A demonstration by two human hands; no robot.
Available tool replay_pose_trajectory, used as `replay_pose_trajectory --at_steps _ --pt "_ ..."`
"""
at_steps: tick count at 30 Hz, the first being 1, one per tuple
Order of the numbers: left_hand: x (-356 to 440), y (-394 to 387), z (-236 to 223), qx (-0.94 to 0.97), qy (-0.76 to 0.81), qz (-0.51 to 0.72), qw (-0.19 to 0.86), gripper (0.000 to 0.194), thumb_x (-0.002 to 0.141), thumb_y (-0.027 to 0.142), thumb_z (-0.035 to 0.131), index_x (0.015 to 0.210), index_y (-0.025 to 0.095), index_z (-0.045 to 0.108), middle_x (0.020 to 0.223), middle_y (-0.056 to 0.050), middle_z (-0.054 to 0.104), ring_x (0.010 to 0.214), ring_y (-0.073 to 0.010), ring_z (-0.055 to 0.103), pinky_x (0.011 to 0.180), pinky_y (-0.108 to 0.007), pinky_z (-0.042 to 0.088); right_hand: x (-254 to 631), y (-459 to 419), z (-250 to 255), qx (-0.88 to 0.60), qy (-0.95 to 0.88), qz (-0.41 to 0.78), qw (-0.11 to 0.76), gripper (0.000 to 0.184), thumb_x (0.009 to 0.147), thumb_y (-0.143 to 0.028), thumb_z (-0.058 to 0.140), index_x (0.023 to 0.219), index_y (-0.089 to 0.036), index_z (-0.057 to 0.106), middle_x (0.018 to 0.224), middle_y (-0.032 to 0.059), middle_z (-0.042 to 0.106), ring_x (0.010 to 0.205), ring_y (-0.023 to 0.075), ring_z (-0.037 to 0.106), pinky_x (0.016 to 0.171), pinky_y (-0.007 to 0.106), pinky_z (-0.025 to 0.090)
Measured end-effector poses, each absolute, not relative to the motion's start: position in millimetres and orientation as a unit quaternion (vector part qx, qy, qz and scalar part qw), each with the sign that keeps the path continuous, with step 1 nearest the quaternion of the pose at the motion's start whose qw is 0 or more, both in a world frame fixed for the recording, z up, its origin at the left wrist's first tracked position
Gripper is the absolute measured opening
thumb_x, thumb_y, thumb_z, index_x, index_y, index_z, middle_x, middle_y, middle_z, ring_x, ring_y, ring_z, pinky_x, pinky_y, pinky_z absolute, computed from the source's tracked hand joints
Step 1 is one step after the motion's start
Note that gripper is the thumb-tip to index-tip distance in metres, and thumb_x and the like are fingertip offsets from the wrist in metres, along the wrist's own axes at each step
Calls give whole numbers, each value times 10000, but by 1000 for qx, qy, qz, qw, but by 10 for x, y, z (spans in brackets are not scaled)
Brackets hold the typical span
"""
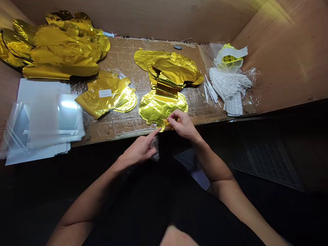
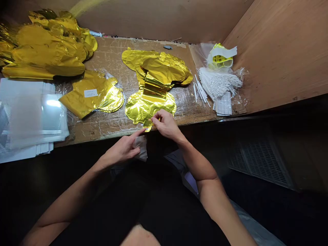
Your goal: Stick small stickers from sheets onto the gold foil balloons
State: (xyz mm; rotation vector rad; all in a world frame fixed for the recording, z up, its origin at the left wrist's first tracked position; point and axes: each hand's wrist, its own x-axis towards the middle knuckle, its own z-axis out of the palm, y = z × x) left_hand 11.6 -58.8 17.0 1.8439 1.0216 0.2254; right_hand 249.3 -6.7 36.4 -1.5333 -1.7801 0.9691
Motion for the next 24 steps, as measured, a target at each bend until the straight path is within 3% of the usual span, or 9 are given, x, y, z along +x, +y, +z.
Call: replay_pose_trajectory --at_steps 3,7,12,17,24 --pt "189 -570 97 809 446 -4 383 924 851 144 542 1720 156 229 791 -12 658 732 -212 638 722 -290 457 2344 5 176 -626 -692 290 214 217 959 -294 659 771 -187 645 806 17 673 746 161 563 739 321 382" --pt "277 -578 92 820 478 -87 302 866 929 174 506 1733 220 188 981 -125 753 876 -300 723 819 -378 515 2210 -43 54 -652 -743 118 92 321 1041 -390 623 818 -166 682 884 120 728 863 244 636 848 398 354" --pt "291 -586 145 819 479 -96 301 828 987 174 452 1746 224 125 996 -141 766 894 -320 736 840 -416 527 2360 -68 98 -634 -768 17 91 333 1069 -435 587 913 -156 680 868 141 723 859 256 603 844 395 313" --pt "220 -650 95 826 466 -53 314 825 966 182 482 1739 215 194 1022 -109 762 912 -298 730 779 -355 511 2527 92 29 -491 -859 122 81 246 1072 -396 599 968 -177 645 1009 81 700 961 225 558 851 353 290" --pt "236 -623 113 818 482 -19 313 895 962 184 496 1754 274 91 1038 -89 762 891 -296 742 767 -351 510 2623 356 123 -455 -805 357 129 337 1071 -353 514 785 -182 562 749 -23 517 724 136 443 723 285 316"
